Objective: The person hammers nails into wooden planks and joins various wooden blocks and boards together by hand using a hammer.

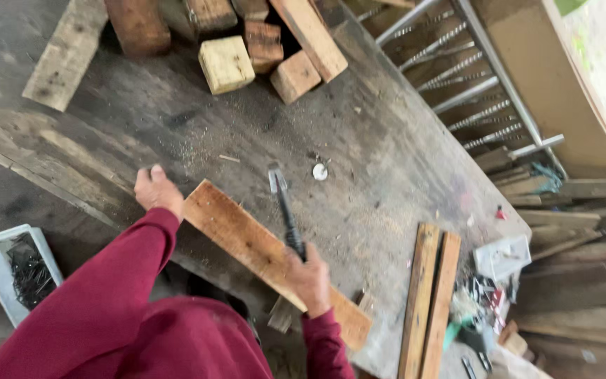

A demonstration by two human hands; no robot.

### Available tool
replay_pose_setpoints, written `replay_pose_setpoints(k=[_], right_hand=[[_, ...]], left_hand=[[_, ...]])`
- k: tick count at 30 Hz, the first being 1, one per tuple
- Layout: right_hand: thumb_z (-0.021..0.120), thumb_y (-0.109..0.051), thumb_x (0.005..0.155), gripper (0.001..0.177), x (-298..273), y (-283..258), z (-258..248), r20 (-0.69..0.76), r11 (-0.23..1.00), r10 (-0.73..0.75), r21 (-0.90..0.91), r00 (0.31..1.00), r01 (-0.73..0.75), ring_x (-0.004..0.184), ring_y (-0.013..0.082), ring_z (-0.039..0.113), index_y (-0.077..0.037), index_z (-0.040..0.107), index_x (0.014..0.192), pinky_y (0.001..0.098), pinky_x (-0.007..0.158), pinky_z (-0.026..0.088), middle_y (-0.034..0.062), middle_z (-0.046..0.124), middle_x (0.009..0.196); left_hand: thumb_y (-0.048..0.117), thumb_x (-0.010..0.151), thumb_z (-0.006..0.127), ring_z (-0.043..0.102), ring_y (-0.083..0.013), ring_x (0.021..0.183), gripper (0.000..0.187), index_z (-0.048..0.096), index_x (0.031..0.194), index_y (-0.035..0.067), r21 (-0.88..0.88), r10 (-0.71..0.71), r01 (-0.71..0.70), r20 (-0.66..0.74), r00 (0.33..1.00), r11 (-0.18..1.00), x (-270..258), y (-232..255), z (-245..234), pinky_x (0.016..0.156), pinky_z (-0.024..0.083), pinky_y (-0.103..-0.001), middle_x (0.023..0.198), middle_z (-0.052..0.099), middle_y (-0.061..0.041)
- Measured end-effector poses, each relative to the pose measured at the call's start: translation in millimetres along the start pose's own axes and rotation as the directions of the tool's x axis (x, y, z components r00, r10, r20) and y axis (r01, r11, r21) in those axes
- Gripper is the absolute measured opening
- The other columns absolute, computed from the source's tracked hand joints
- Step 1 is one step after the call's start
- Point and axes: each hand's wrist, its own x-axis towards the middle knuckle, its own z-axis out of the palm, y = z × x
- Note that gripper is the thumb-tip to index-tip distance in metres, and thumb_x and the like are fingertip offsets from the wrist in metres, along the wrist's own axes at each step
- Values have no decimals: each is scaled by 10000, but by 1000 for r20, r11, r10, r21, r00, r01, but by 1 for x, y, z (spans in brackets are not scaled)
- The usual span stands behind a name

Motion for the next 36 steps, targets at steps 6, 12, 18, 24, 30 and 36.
replay_pose_setpoints(k=[6,12,18,24,30,36], right_hand=[[756,-421,884,391,75,87,-71,-128,783,-467,-519,875,342,815,368,700,-113,705,1120,474,671,535,163,750,898],[650,-431,941,468,73,124,-46,-46,462,-713,-781,700,420,1112,347,658,-95,665,1265,507,937,493,214,685,1206],[630,-394,955,524,5,110,-49,277,928,-266,-185,923,323,1199,371,620,-101,599,1389,428,990,513,198,636,1304],[633,-538,936,469,29,179,-79,360,872,90,-479,928,101,966,420,703,-102,766,1046,501,845,545,208,739,940],[741,-594,777,625,49,222,-76,314,973,208,-162,926,-164,967,266,819,-48,840,1065,363,899,587,169,858,908],[730,-419,820,520,105,62,-50,72,967,254,-5,964,-254,890,208,750,5,793,1114,352,822,580,159,830,925]], left_hand=[[456,1083,547,368,-123,503,349,526,924,146,-516,-564,645,330,757,563,-33,-44,-71,434,291,-292,648,422,15],[437,1049,531,365,-64,489,296,558,914,175,-418,-624,860,598,504,294,-110,-39,-111,417,290,-230,606,379,70],[230,938,691,326,-51,460,291,454,782,165,-8,-522,832,776,354,554,-189,-19,-78,358,202,-243,602,365,85],[390,905,750,297,-75,412,346,579,767,123,304,-677,684,633,375,663,-179,17,-48,377,182,-279,543,367,54],[375,877,766,289,-86,401,311,697,802,81,264,-573,602,712,405,754,-135,70,-43,384,198,-300,517,368,49],[384,922,676,352,-30,496,308,649,796,105,-85,-175,463,854,491,882,-9,168,42,441,275,-268,605,426,108]])
